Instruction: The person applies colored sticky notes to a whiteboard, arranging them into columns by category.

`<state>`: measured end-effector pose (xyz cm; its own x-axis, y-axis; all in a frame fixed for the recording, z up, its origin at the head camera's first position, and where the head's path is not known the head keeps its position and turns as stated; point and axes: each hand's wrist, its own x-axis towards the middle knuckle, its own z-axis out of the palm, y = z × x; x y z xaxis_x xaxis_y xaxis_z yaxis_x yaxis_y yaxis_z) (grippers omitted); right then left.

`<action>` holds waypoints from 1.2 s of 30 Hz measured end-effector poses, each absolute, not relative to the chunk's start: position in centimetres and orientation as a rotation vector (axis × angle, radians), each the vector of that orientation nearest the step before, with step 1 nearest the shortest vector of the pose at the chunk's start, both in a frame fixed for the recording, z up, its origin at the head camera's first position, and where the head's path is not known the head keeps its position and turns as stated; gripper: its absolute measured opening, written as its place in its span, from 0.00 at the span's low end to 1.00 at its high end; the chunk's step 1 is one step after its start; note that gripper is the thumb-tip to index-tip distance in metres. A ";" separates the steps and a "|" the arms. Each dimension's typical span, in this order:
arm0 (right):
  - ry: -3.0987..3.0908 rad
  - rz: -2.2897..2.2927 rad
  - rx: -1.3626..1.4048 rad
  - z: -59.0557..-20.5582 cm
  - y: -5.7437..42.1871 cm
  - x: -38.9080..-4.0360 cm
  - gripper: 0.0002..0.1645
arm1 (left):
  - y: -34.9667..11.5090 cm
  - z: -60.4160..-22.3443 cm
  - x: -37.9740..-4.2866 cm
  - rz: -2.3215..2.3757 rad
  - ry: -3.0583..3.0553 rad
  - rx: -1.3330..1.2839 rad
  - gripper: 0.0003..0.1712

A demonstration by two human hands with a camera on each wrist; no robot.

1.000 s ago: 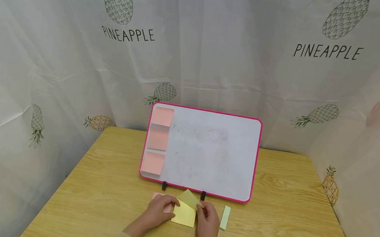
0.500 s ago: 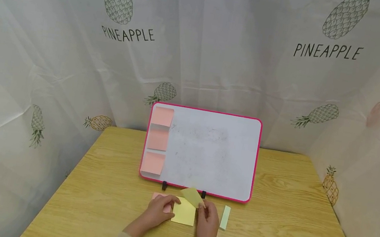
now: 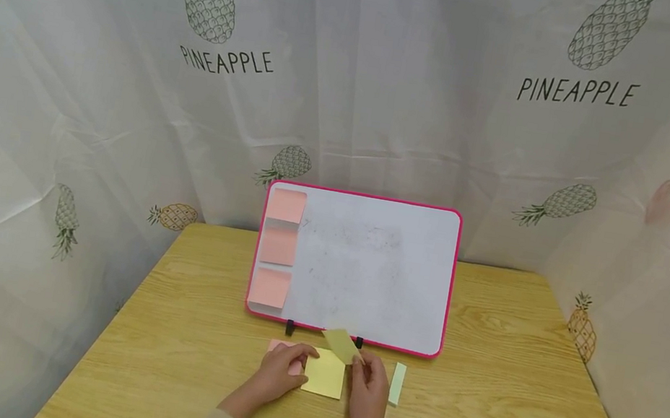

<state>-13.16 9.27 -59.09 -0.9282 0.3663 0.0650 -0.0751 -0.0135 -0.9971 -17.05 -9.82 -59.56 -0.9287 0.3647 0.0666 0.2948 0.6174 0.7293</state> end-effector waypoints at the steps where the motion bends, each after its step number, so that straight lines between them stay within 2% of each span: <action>1: -1.954 2.007 -0.305 -59.0 9.3 -13.2 0.09 | -9.8 -59.6 -17.0 1.215 2.745 0.561 0.23; 7: -1.998 1.876 -0.284 -58.5 10.1 -13.6 0.02 | -9.9 -59.8 -17.0 1.211 2.763 0.575 0.23; 13: -2.080 1.883 -0.342 -57.5 11.2 -13.9 0.03 | -9.9 -60.1 -17.1 1.202 2.780 0.594 0.23; 21: -2.163 1.850 -0.306 -53.8 11.7 -12.9 0.05 | -9.7 -60.0 -17.1 1.198 2.765 0.573 0.24; 36: -2.065 1.844 -0.318 -52.2 12.7 -12.8 0.06 | -9.7 -59.6 -17.1 1.132 2.801 0.615 0.24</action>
